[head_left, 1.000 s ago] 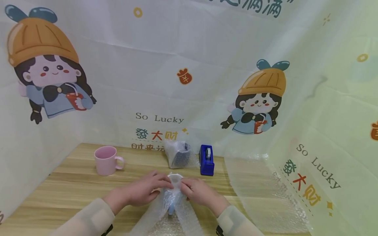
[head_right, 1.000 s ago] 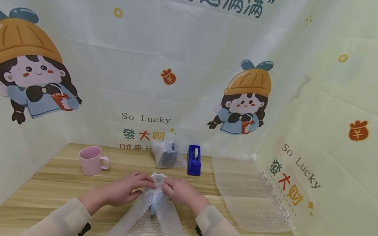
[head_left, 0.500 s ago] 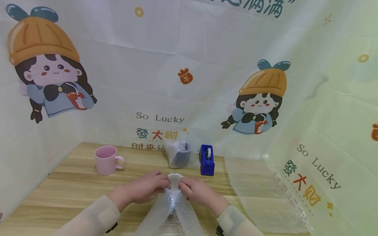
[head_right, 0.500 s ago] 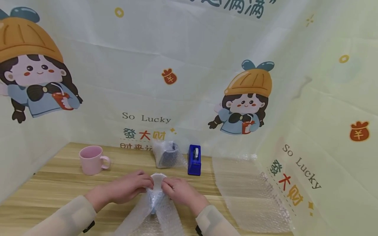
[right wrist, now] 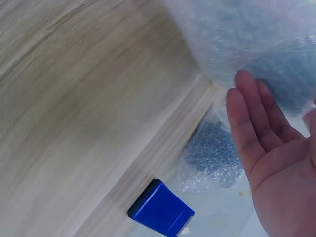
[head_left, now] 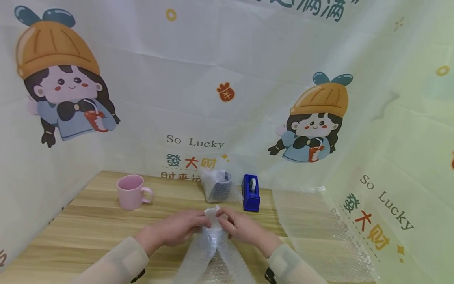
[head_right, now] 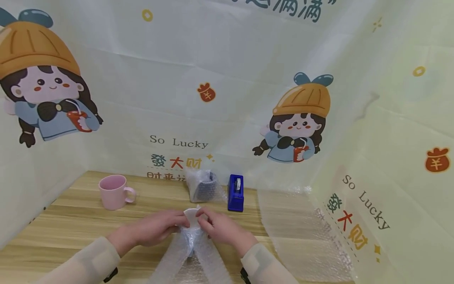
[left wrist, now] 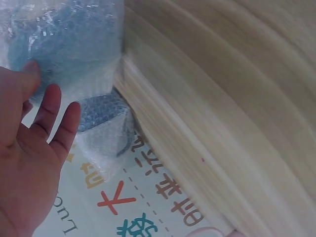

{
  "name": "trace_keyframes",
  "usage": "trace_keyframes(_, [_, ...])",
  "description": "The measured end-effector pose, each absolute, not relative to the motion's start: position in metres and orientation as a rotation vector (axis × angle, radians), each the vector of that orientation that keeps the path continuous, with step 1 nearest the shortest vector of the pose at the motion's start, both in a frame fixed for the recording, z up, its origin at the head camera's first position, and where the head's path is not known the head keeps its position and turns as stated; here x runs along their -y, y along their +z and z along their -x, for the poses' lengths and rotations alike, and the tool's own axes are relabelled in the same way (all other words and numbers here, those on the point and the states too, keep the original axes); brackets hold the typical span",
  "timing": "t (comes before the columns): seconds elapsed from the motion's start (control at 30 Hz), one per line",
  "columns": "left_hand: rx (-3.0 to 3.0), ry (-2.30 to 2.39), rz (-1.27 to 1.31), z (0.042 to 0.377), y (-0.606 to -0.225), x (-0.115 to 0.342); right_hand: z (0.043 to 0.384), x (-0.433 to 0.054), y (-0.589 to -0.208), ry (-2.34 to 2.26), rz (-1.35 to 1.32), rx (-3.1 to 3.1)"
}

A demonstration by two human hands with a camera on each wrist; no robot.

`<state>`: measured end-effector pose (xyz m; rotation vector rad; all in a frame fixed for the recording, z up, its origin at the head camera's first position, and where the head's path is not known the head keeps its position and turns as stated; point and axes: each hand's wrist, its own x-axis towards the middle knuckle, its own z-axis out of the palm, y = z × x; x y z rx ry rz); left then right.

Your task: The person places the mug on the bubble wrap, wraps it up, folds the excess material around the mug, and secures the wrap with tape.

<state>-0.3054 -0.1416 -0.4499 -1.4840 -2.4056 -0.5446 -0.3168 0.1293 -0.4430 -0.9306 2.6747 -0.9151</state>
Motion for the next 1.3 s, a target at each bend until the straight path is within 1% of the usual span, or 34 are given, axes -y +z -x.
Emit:
trace_keyframes(0.1, [2.397,-0.545,1.472,0.306,-0.452,0.142,0.315,-0.129,-0.441,-0.974,0.881,-2.672])
trace_keyframes(0.33, [2.419,-0.546,1.41,0.309,-0.452,0.136,0.314,-0.139,-0.428,-0.963,0.896,-2.777])
trace_keyframes(0.57, [2.509,-0.62,1.281,0.31,-0.45,0.13,0.307,-0.149,-0.415,-0.969,0.802,-2.602])
trace_keyframes(0.9, [2.513,-0.715,1.136,0.312,-0.459,0.129,0.303,-0.15,-0.419,-0.997,0.849,-2.579])
trace_keyframes(1.17, [2.644,-0.998,1.122,0.318,-0.457,0.129,0.31,-0.153,-0.425,-0.985,0.863,-2.598])
trace_keyframes(1.3, [2.682,-1.056,1.137,0.322,-0.455,0.129,0.312,-0.156,-0.428,-0.993,0.856,-2.595])
